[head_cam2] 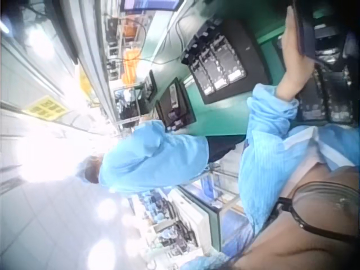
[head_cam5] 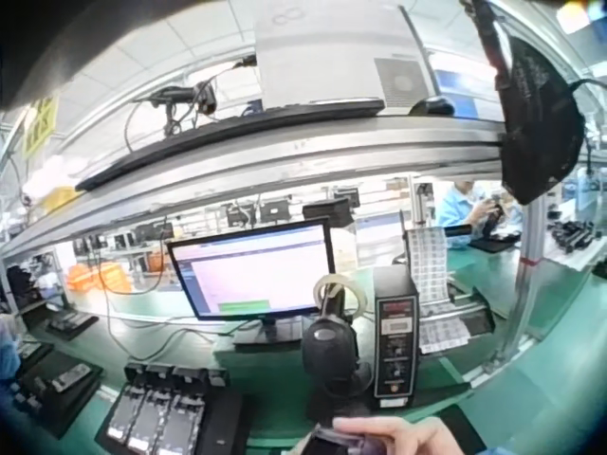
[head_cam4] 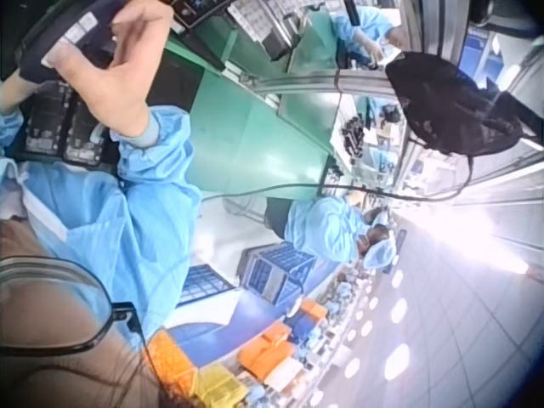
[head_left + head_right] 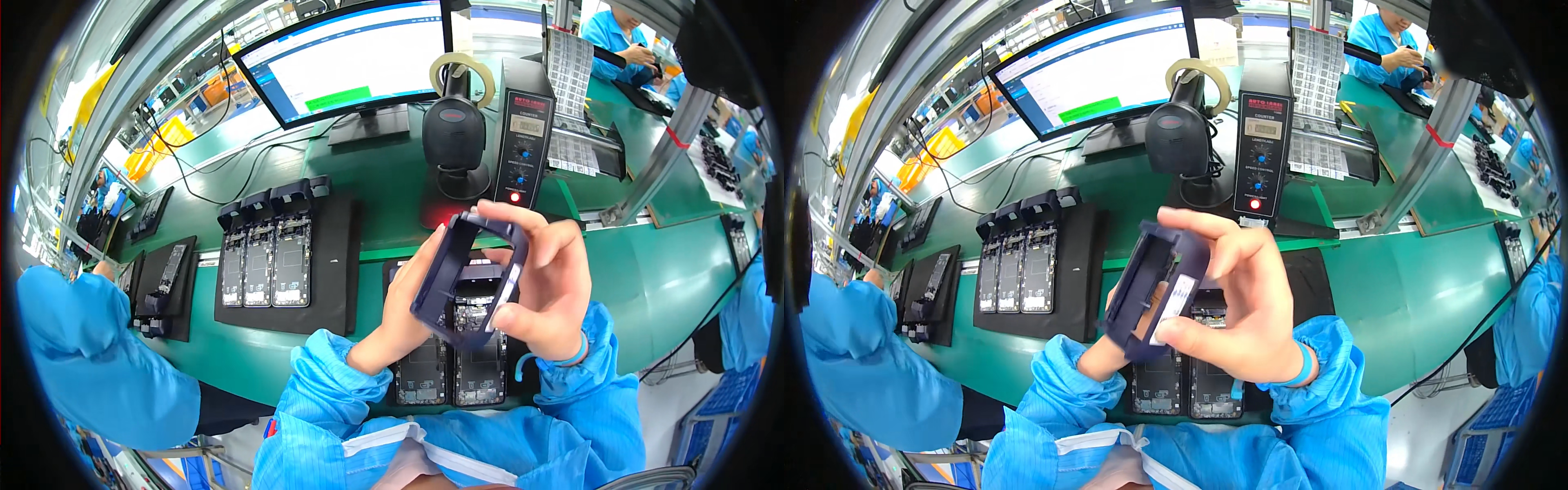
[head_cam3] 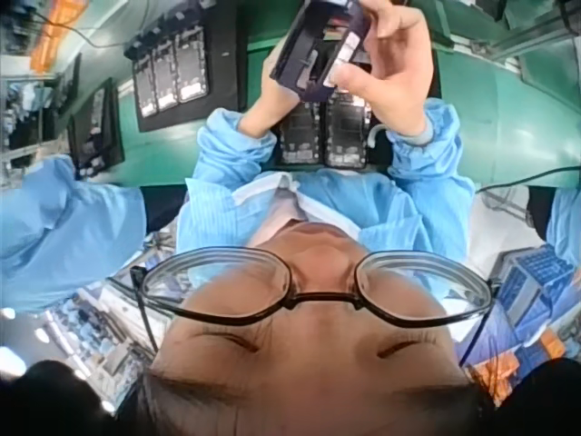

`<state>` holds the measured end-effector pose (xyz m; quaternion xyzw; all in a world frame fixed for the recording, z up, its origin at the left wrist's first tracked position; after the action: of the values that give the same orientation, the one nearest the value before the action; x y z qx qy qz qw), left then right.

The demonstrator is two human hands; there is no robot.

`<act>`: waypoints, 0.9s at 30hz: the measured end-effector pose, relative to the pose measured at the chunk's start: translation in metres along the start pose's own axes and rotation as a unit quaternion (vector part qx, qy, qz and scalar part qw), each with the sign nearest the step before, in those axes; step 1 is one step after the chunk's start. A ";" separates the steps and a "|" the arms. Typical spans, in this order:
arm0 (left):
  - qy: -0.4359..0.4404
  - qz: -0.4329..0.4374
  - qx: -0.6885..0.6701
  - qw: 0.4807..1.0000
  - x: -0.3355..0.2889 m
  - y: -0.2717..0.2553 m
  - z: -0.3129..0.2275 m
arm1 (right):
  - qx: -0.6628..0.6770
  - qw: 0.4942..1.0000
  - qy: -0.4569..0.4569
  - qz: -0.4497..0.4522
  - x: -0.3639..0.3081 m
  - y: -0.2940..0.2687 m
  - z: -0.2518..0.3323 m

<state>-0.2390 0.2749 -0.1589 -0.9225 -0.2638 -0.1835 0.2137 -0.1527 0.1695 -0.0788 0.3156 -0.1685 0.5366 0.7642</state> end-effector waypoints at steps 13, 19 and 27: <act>-0.145 0.001 -0.269 0.952 -0.052 0.002 0.002 | -0.293 0.935 0.199 -0.013 -0.060 -0.029 -0.047; -0.023 0.205 0.240 0.949 -0.137 -0.017 0.028 | -0.220 0.858 0.325 -0.331 -0.154 -0.131 -0.039; -0.085 0.146 0.266 0.949 -0.166 -0.017 0.055 | -0.285 0.788 0.407 -0.364 -0.197 -0.136 -0.055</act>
<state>-0.3684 0.2472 -0.2753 -0.8727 -0.1824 0.0054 0.4530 -0.1037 0.0349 -0.2781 -0.1260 0.1405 0.2246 0.9560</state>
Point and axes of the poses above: each hand's wrist, its own x-axis towards the middle knuckle, its own y-axis out of the palm, z = x × y, the point moved 6 cm from there along x, towards the middle knuckle, and after that the axes turned 10 degrees about y, right-handed, at the moved point
